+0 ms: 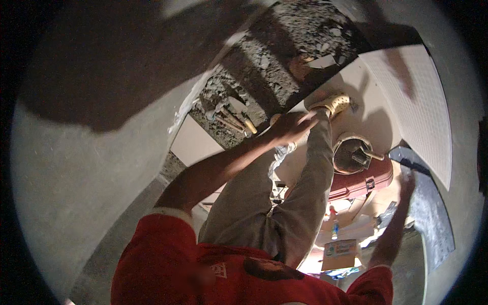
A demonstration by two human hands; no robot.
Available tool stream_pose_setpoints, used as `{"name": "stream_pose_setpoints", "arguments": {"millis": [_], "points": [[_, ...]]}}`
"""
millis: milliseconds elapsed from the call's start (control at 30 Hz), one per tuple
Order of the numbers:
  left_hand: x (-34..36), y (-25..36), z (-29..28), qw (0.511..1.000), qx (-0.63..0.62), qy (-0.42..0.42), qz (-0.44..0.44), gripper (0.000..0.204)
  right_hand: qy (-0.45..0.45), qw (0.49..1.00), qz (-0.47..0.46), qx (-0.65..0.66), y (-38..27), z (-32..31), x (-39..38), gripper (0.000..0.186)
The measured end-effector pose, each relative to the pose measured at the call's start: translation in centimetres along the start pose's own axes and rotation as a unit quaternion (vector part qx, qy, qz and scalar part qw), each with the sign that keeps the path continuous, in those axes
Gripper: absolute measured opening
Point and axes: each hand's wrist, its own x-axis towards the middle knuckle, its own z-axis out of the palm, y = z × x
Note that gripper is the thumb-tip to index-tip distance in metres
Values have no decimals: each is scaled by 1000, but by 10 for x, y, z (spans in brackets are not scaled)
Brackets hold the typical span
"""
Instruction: The person places white floor tiles onto a prepared subfloor, aligns them, and uses a hammer to tap them into place. The person also uses a trowel to spread and level the mortar or adhesive on the floor before laying additional tiles.
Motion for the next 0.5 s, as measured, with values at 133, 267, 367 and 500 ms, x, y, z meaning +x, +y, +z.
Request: {"name": "stream_pose_setpoints", "arguments": {"millis": [133, 267, 367, 500], "points": [[-205, -88, 15, 971, 117, 127, -165, 63, -196, 720, 330, 578, -142, 110, -79, 56], [-335, -111, 55, 950, -37, 66, -301, 60, -307, 726, 387, 478, -284, 146, -104, 65], [-360, -104, 98, 899, -190, 86, -385, 54, -381, 729, 350, 447, -363, 138, -71, 59], [-359, -89, 124, 900, -147, 185, -367, 48, -334, 794, 289, 417, -438, 114, 4, 54]]}}
